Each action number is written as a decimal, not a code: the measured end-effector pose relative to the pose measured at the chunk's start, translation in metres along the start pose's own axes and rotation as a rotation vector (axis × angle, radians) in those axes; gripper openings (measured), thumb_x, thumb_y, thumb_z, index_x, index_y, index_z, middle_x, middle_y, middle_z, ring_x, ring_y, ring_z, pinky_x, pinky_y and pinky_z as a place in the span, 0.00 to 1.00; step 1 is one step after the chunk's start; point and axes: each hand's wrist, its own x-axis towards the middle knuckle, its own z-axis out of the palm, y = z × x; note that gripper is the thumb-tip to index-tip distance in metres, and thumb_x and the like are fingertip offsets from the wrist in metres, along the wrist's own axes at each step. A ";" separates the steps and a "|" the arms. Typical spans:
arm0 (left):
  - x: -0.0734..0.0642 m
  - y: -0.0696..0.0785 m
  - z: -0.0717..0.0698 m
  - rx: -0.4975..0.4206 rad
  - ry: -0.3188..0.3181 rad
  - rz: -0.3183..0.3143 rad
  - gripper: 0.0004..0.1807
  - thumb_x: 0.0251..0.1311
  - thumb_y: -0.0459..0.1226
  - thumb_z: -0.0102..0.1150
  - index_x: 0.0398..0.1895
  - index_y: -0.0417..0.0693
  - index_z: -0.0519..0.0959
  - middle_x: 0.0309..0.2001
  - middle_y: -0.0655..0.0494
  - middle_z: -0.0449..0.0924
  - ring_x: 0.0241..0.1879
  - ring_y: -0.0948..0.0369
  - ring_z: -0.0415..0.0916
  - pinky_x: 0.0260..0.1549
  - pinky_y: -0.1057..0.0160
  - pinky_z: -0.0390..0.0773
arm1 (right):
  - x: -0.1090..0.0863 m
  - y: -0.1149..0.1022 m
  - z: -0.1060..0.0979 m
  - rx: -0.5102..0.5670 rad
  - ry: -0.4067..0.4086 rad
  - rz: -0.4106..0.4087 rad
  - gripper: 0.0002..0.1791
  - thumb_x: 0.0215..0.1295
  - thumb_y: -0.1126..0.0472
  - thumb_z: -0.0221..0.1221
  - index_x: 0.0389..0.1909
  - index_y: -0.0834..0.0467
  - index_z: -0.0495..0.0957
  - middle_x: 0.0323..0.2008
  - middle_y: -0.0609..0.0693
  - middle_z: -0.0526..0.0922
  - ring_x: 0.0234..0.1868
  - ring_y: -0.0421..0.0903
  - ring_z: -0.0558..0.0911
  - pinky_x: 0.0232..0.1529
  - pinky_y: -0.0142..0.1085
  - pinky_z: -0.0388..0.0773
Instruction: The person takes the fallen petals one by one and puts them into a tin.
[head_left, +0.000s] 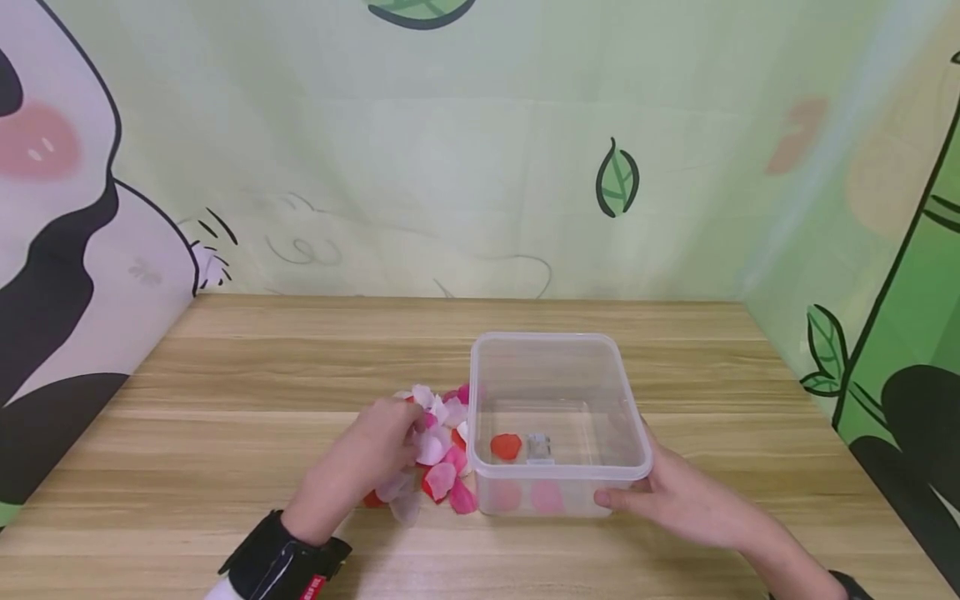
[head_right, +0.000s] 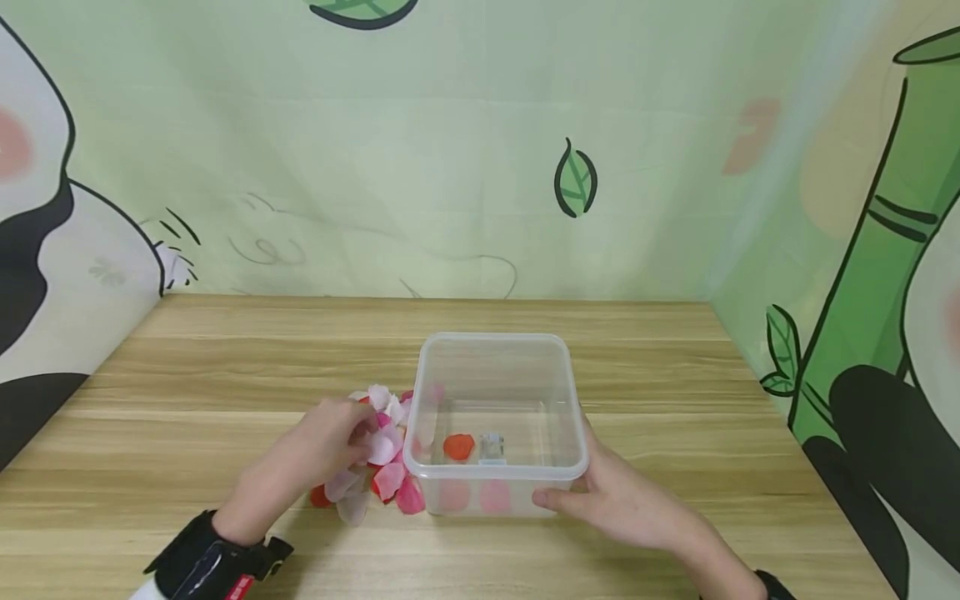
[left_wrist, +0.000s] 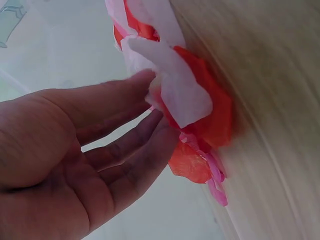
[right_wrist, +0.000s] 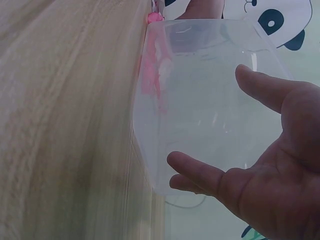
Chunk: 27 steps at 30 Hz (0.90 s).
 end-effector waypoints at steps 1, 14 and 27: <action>0.000 -0.001 0.001 0.001 0.002 0.002 0.08 0.55 0.23 0.69 0.34 0.40 0.82 0.28 0.53 0.77 0.28 0.57 0.72 0.29 0.61 0.77 | 0.000 0.000 0.000 0.002 -0.001 -0.003 0.57 0.69 0.63 0.67 0.82 0.43 0.35 0.65 0.66 0.71 0.59 0.59 0.78 0.54 0.38 0.79; -0.003 0.004 -0.008 -0.049 0.019 -0.061 0.12 0.56 0.24 0.71 0.44 0.38 0.86 0.34 0.50 0.83 0.31 0.57 0.76 0.33 0.61 0.82 | 0.001 0.001 0.000 0.001 0.002 -0.011 0.56 0.69 0.62 0.67 0.82 0.43 0.36 0.65 0.65 0.71 0.60 0.59 0.77 0.56 0.38 0.78; -0.006 0.008 -0.023 -0.083 0.110 -0.024 0.06 0.57 0.25 0.72 0.37 0.41 0.87 0.30 0.54 0.81 0.30 0.58 0.75 0.35 0.60 0.83 | 0.000 0.002 0.000 0.005 0.000 -0.012 0.56 0.69 0.63 0.67 0.82 0.42 0.35 0.64 0.65 0.71 0.60 0.59 0.78 0.55 0.38 0.79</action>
